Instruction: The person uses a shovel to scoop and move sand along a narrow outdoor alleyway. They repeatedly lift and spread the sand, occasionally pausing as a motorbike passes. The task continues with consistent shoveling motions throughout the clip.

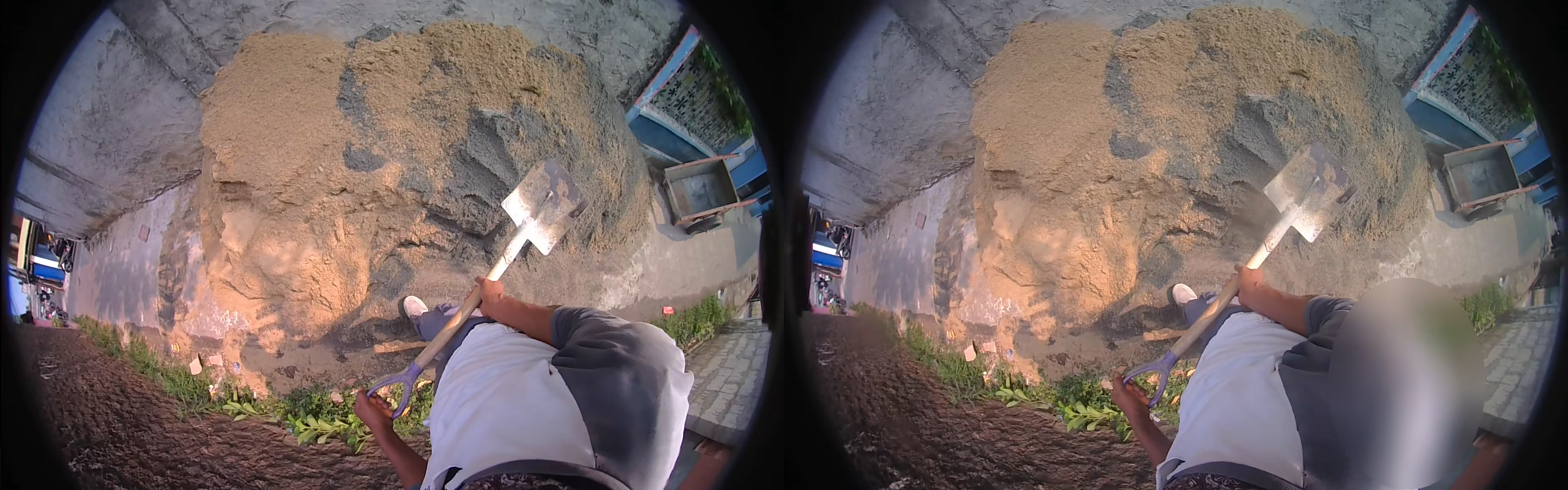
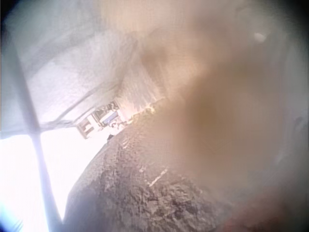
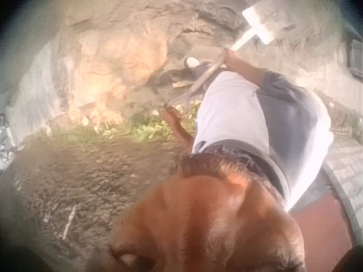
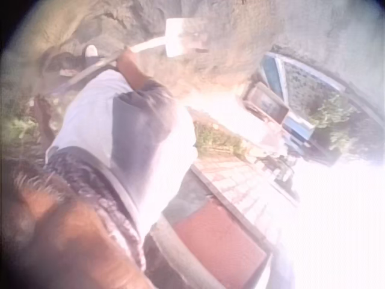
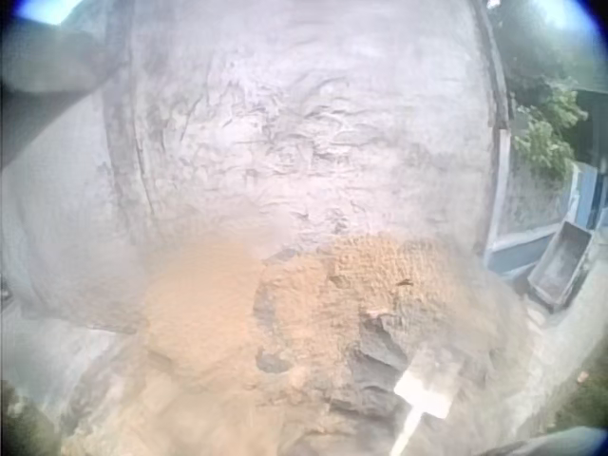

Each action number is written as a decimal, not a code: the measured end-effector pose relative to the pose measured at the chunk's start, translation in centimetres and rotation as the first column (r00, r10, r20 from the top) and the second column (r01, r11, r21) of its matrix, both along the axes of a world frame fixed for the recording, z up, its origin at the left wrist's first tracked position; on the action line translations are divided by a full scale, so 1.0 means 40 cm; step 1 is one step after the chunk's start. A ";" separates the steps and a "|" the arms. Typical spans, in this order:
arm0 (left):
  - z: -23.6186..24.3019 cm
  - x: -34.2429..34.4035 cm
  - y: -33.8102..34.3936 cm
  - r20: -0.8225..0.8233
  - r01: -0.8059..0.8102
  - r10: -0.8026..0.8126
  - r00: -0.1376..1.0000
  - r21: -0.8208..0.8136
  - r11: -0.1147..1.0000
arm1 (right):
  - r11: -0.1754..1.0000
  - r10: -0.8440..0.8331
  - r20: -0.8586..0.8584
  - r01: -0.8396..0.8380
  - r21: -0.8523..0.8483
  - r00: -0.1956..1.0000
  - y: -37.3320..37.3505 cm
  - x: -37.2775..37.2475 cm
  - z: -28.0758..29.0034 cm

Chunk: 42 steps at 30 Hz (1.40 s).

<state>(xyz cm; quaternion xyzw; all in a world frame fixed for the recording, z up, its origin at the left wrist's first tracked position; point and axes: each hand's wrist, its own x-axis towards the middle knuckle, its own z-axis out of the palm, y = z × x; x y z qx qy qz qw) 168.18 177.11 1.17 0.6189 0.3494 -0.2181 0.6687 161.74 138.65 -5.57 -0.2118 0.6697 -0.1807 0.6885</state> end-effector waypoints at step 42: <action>0.050 0.697 0.726 -0.174 -0.229 0.231 0.957 0.031 0.973 | 0.964 0.267 0.069 -0.265 -0.035 0.961 0.631 0.951 -0.091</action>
